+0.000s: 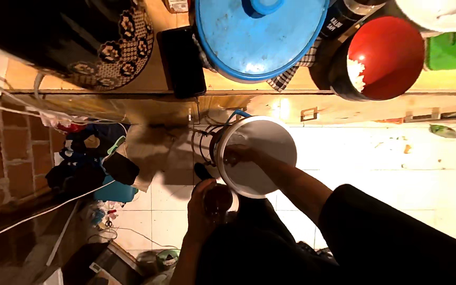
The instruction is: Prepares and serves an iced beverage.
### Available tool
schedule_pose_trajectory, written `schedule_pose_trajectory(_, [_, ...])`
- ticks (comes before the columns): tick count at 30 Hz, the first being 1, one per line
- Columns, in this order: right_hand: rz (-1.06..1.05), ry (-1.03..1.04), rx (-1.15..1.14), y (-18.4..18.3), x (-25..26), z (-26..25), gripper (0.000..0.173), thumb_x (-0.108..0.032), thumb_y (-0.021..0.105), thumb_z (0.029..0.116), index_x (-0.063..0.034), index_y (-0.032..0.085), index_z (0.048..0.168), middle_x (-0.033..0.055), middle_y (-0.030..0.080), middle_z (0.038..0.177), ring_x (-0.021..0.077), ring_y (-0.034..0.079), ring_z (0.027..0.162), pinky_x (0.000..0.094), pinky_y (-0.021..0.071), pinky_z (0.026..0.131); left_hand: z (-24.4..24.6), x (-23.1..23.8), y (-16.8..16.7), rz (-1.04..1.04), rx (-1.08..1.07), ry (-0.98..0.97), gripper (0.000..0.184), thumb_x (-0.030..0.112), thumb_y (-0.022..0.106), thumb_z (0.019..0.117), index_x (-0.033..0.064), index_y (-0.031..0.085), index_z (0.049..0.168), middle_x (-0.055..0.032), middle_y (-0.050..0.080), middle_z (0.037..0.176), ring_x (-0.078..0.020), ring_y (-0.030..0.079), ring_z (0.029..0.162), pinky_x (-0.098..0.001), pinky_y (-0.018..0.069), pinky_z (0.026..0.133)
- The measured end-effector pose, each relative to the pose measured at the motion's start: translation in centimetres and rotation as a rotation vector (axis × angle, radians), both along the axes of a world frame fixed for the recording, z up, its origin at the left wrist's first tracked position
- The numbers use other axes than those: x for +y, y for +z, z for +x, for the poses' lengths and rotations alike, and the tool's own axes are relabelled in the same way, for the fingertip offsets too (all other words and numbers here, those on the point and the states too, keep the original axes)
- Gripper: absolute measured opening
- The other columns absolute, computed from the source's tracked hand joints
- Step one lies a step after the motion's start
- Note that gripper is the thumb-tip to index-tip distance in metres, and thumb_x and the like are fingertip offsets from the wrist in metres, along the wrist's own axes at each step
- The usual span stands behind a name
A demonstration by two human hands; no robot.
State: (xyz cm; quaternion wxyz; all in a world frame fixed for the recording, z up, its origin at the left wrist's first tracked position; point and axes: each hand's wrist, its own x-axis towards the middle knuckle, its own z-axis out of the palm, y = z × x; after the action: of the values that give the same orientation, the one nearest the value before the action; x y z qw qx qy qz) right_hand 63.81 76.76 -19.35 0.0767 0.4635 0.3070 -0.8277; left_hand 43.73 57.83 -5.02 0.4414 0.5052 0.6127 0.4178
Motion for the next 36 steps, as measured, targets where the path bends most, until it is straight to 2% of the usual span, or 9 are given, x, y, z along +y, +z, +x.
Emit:
schedule_pose_trajectory(6, [0.321, -0.138, 0.226, 14.3, 0.5, 4.0, 0.053, -0.049, 0.026, 0.1086, -0.0103, 0.061, 0.116, 0.002, 0.071, 0.097, 0.0124, 0.069, 0.081, 0.027, 0.0584, 0.065, 1.3, 3.0, 1.1, 0.015, 0.059, -0.073, 0.082, 0.034, 0.089, 0.0724, -0.0114, 0.055, 0.132, -0.018, 0.068, 0.124, -0.0136, 0.066, 0.116, -0.0299, 0.052, 0.105])
schedule_pose_trajectory(11, [0.788, -0.157, 0.028, 27.1, -1.8, 4.9, 0.031, -0.028, 0.042, 0.1084, -0.0058, 0.065, 0.11, 0.0058, 0.071, 0.096, 0.0155, 0.071, 0.081, 0.0317, 0.0621, 0.067, 4.0, 5.1, 1.5, -0.049, 0.046, -0.113, 0.081, 0.023, 0.089, 0.0705, -0.0108, 0.054, 0.135, -0.0193, 0.068, 0.124, -0.0196, 0.067, 0.115, -0.0368, 0.0539, 0.103])
schedule_pose_trajectory(13, [0.978, -0.007, -0.141, 29.4, -3.3, 4.5, 0.029, -0.033, 0.055, 0.1053, -0.0074, 0.067, 0.113, 0.0061, 0.071, 0.097, 0.0149, 0.07, 0.084, 0.0361, 0.0615, 0.075, 5.0, 5.7, 0.9, 0.035, 0.088, -0.161, 0.08, 0.024, 0.087, 0.0705, -0.0127, 0.054, 0.134, -0.022, 0.068, 0.123, -0.0251, 0.068, 0.115, -0.042, 0.0539, 0.103])
schedule_pose_trajectory(16, [1.126, 0.12, -0.287, 30.6, -5.3, 4.4, 0.04, -0.045, 0.055, 0.1042, -0.0115, 0.069, 0.119, 0.0076, 0.072, 0.107, 0.0172, 0.07, 0.099, 0.0416, 0.0588, 0.089, 6.3, 6.6, 1.0, 0.01, 0.071, -0.209, 0.082, 0.022, 0.088, 0.069, -0.0123, 0.054, 0.135, -0.0223, 0.067, 0.125, -0.0253, 0.066, 0.117, -0.0415, 0.0522, 0.105])
schedule_pose_trajectory(20, [1.077, -0.037, -0.243, 31.1, -5.9, 6.9, 0.035, -0.035, 0.048, 0.1086, -0.0103, 0.07, 0.12, 0.0061, 0.073, 0.109, 0.0138, 0.072, 0.097, 0.0359, 0.0615, 0.085, 7.2, 6.9, 1.1, -0.074, -0.044, -0.206, 0.087, 0.019, 0.09, 0.0662, -0.0113, 0.051, 0.137, -0.0194, 0.066, 0.128, -0.0181, 0.064, 0.12, -0.0339, 0.0507, 0.107])
schedule_pose_trajectory(25, [0.866, -0.149, -0.301, 24.4, -2.6, 9.3, 0.018, -0.012, 0.053, 0.1063, -0.0027, 0.065, 0.117, 0.0111, 0.071, 0.109, 0.0209, 0.073, 0.092, 0.0412, 0.0633, 0.08, 6.7, 4.8, 0.3, 0.055, -0.148, -0.172, 0.082, 0.023, 0.09, 0.0687, -0.0158, 0.054, 0.131, -0.02, 0.068, 0.123, -0.0142, 0.066, 0.115, -0.0305, 0.053, 0.104])
schedule_pose_trajectory(30, [0.744, 0.419, -0.484, 3.9, 0.5, 5.8, 0.039, -0.02, 0.066, 0.0991, -0.0019, 0.062, 0.133, 0.0258, 0.065, 0.127, 0.0427, 0.063, 0.118, 0.0635, 0.0489, 0.1, 4.3, 1.0, 0.8, -0.035, 0.044, -0.202, 0.067, 0.026, 0.082, 0.0796, -0.0073, 0.058, 0.133, -0.0179, 0.066, 0.13, -0.0207, 0.064, 0.121, -0.0376, 0.0518, 0.107])
schedule_pose_trajectory(33, [0.809, 0.541, -0.54, -3.6, 0.6, 3.6, 0.057, -0.024, 0.07, 0.0949, -0.0104, 0.054, 0.148, 0.023, 0.049, 0.151, 0.0449, 0.048, 0.137, 0.066, 0.0422, 0.109, 2.9, -1.0, 0.5, -0.008, 0.02, -0.145, 0.059, 0.037, 0.07, 0.0929, -0.0063, 0.061, 0.131, -0.0176, 0.066, 0.131, -0.0197, 0.063, 0.124, -0.0367, 0.0511, 0.109])
schedule_pose_trajectory(36, [0.837, 0.598, -0.536, -5.4, -0.2, 2.8, 0.039, -0.024, 0.067, 0.0973, -0.0023, 0.067, 0.13, 0.0258, 0.056, 0.141, 0.0459, 0.05, 0.134, 0.0655, 0.0404, 0.11, 2.2, -2.9, 0.9, -0.04, -0.06, -0.065, 0.06, 0.042, 0.067, 0.096, -0.007, 0.06, 0.131, -0.0178, 0.065, 0.132, -0.0196, 0.061, 0.126, -0.0365, 0.0503, 0.11])
